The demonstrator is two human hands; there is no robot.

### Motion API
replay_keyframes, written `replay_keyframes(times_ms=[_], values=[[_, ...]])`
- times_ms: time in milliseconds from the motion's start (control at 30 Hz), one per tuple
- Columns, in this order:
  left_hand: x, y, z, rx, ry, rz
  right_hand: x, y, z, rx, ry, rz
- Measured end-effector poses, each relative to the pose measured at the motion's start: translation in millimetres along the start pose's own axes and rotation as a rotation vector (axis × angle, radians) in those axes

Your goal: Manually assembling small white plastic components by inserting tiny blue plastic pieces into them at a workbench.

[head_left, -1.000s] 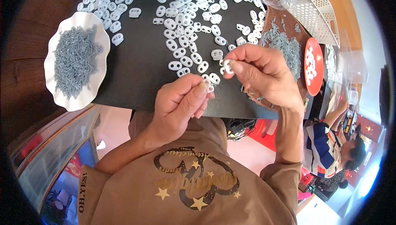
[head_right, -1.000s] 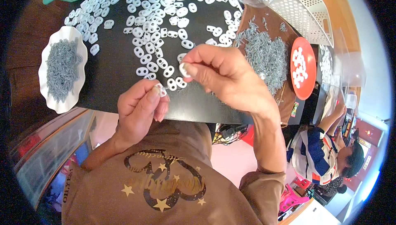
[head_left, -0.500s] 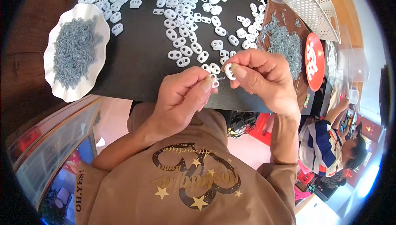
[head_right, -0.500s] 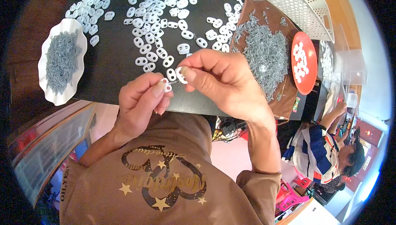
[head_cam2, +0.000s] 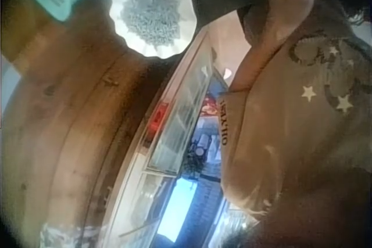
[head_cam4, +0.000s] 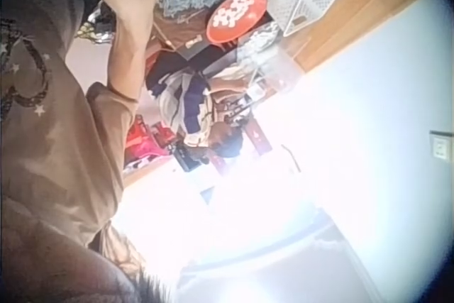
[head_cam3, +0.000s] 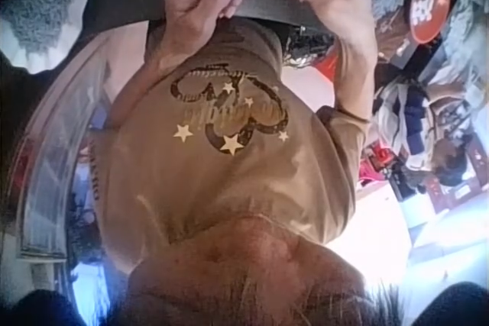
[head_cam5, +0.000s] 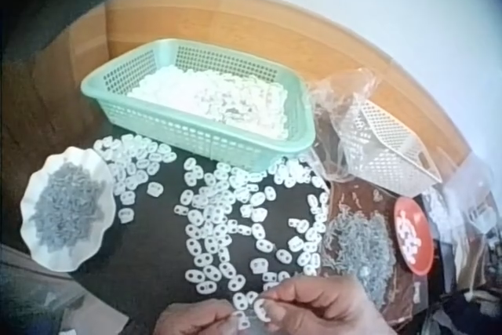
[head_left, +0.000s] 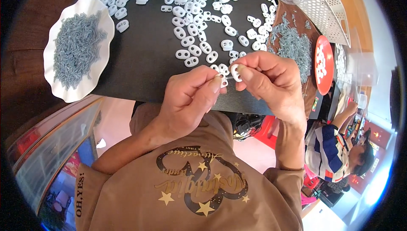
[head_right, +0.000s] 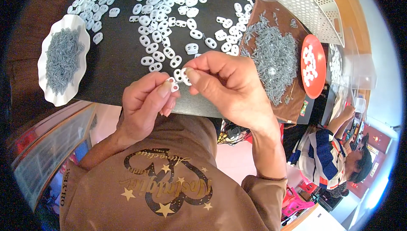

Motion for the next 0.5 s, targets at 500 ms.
replay_keyframes(times_ms=[500], values=[[0.8,1.1,-1.4,0.006,0.016,-0.024,3.8,-1.8,-2.0,0.054,0.006,-0.035]])
Point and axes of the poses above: each hand's wrist, its own z-axis away from the middle knuckle, its own y-axis out of the back of the hand, x = y × z, the point moved 5 cm from there along -z, towards the middle knuckle, and after that the axes turned 7 degrees about z, right-handed, at the moved point
